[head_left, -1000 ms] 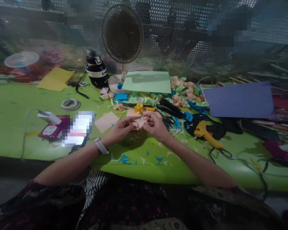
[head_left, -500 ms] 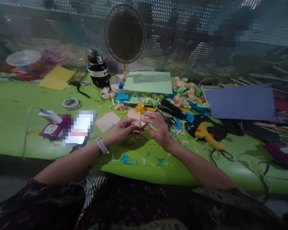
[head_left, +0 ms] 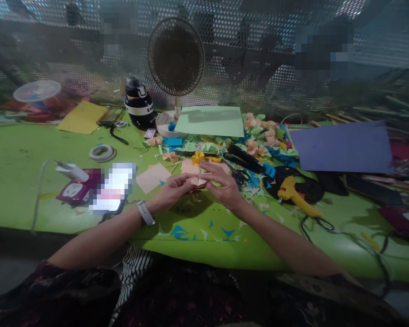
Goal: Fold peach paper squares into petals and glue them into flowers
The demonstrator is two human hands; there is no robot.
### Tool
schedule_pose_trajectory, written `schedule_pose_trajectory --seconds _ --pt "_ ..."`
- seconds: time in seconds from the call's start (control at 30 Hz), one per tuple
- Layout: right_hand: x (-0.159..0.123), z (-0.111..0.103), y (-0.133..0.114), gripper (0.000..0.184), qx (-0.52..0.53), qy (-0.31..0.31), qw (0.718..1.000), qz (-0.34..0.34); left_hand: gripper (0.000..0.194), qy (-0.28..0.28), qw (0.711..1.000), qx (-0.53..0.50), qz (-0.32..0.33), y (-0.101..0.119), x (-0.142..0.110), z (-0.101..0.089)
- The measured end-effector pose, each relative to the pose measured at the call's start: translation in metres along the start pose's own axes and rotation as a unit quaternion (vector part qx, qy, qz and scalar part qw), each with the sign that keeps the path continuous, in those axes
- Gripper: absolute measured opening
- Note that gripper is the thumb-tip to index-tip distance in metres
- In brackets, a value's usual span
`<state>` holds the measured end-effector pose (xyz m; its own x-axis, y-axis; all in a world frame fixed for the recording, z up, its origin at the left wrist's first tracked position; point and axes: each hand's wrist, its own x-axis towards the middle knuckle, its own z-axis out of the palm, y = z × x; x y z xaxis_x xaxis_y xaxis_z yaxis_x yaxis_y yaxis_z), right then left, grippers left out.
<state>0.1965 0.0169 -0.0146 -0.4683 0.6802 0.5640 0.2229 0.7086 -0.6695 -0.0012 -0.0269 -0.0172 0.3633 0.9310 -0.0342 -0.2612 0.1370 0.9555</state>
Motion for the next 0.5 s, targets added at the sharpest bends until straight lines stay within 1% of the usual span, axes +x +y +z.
schedule_pose_trajectory --seconds 0.1,0.23,0.37,0.43,0.5 --pt "-0.0012 0.0006 0.0046 0.027 -0.016 -0.007 1.000 -0.018 0.034 0.005 1.000 -0.022 -0.008 -0.0002 -0.0001 0.0010" --pt "-0.0027 0.0000 0.0087 0.029 -0.102 -0.007 0.991 -0.089 0.034 0.015 0.999 -0.052 -0.007 0.0003 -0.0001 0.0009" --pt "-0.0049 -0.0002 0.0043 0.038 -0.231 -0.057 0.961 -0.139 0.033 0.023 0.997 -0.071 -0.017 0.0010 0.0010 -0.0007" --pt "-0.0059 0.0011 0.0019 0.045 -0.288 -0.075 0.943 -0.148 0.033 0.037 0.996 -0.079 -0.020 0.0014 0.0021 -0.0019" --pt "-0.0061 0.0028 0.0018 0.051 -0.316 -0.079 0.933 -0.152 0.036 0.049 0.995 -0.083 -0.021 0.0019 0.0033 -0.0032"
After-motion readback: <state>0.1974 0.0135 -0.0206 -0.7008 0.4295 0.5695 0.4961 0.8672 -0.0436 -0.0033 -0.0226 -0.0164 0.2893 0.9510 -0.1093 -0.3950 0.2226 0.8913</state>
